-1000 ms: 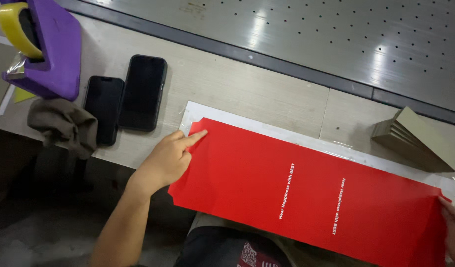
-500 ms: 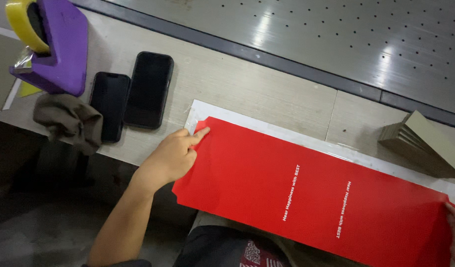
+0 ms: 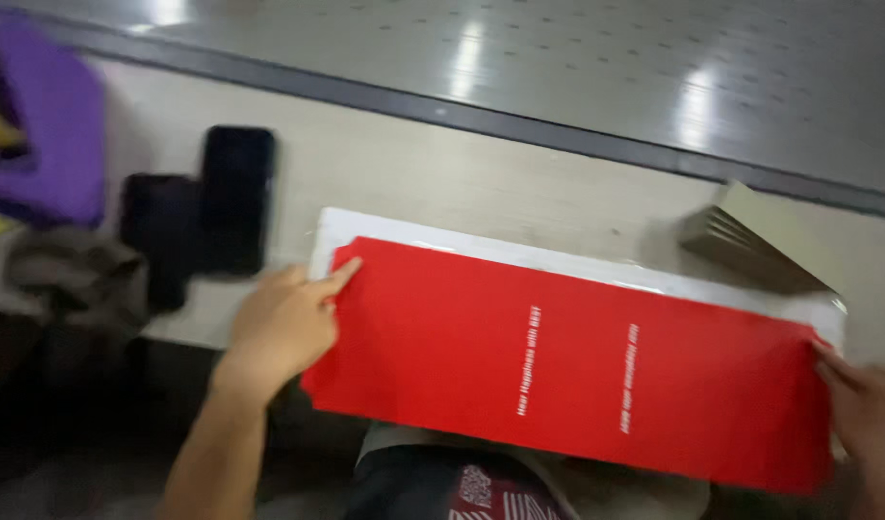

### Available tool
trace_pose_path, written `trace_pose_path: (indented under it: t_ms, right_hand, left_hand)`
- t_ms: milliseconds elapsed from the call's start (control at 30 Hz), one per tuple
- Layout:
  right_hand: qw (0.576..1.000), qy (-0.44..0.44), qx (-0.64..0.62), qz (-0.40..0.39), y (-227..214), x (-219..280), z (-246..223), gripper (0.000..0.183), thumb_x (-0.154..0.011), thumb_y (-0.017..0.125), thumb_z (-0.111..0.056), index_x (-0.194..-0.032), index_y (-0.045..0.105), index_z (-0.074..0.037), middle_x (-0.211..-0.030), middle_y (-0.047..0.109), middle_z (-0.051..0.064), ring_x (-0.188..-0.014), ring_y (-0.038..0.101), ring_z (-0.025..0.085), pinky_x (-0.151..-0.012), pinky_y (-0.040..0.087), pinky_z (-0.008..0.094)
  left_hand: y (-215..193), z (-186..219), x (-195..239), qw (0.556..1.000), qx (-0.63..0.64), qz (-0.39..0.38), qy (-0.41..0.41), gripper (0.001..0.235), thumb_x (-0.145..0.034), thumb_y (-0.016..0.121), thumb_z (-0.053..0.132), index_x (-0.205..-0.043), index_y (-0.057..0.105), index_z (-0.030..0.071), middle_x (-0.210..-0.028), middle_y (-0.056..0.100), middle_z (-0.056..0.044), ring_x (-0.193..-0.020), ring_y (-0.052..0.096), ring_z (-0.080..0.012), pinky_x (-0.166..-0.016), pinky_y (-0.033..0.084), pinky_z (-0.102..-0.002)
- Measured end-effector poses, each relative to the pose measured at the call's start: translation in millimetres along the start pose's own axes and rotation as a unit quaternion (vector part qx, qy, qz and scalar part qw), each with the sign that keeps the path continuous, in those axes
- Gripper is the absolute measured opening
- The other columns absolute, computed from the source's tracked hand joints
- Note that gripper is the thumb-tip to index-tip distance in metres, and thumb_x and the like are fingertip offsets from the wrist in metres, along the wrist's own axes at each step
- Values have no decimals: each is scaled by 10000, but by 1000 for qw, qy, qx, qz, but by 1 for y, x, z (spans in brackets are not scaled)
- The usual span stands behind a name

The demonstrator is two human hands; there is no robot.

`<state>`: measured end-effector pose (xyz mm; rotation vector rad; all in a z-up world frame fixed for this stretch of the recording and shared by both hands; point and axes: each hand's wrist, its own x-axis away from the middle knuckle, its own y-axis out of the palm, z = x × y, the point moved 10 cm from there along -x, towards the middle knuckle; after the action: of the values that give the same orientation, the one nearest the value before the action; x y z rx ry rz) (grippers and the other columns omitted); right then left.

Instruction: The person assembles a paper craft by placing beige rectangular pieces onto a white template with adhesive strips. They then cover the assembled pieces with a red sheet of paper, smooth it down, and repeat the process with additional beige pieces.

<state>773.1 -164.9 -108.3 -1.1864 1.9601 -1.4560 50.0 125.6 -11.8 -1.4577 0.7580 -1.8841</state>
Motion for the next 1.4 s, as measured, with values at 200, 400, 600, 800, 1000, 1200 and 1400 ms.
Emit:
trace_pose_path:
  t_ms: [200, 400, 600, 800, 1000, 1200, 1400]
  right_hand:
    - [964, 73, 252, 48, -28, 22, -10, 443, -980, 525, -626, -1371, 667, -473, -1365, 598, 192, -1159, 650, 316, -980, 494, 405]
    - [987, 122, -53, 85, -52, 41, -64, 277, -973, 743, -339, -1239, 776, -271, -1155, 537, 41, -988, 532, 177, -825, 438, 358]
    - [976, 167, -114, 82, -61, 46, -82, 250, -953, 759, -319, -1197, 785, -266, -1124, 549, -42, -985, 536, 112, -804, 453, 304]
    - [970, 143, -152, 121, -60, 48, -75, 176, -943, 792, -267, -1115, 809, -235, -1092, 592, -59, -946, 564, 110, -778, 464, 313]
    - [974, 146, -128, 116, -66, 51, -83, 251, -926, 811, -299, -1159, 799, -207, -1124, 645, -20, -948, 606, 148, -801, 486, 342]
    - [977, 131, -120, 118, -72, 52, -90, 269, -942, 803, -242, -1197, 788, -157, -1099, 664, 24, -928, 613, 177, -813, 495, 357]
    - [974, 24, -84, 207, -73, 54, -77, 259, -978, 833, -155, -1225, 792, -91, -1023, 674, 80, -842, 605, 171, -759, 526, 331]
  left_hand:
    - [15, -23, -38, 962, -196, 117, 149, 674, -870, 592, 435, -1520, 446, 533, -1006, 699, -110, -983, 656, -323, -980, 496, -437]
    - [13, -32, -50, 959, -282, 33, -1, 686, -927, 541, 550, -1563, 300, 643, -1255, 683, -30, -1220, 611, -144, -1154, 417, -312]
    - [15, -42, -45, 938, -279, 197, 65, 725, -816, 628, 533, -1518, 468, 620, -1075, 651, -55, -982, 648, -169, -1057, 506, -312]
    - [9, -26, -27, 902, -204, 335, 179, 716, -691, 734, 406, -1406, 712, 440, -1023, 612, -24, -983, 592, -215, -1041, 523, -378]
    - [8, -21, -13, 911, -72, 366, 177, 627, -760, 718, 225, -1378, 759, 325, -1058, 574, -77, -926, 572, -278, -1077, 456, -432]
    - [13, -33, -22, 933, 33, 337, 118, 607, -806, 550, 114, -1331, 753, 340, -1065, 532, -40, -961, 527, -335, -1015, 484, -450]
    - [8, -22, -7, 912, 91, 382, 122, 678, -828, 391, -24, -1269, 790, 300, -1060, 572, -11, -982, 505, -344, -965, 468, -475]
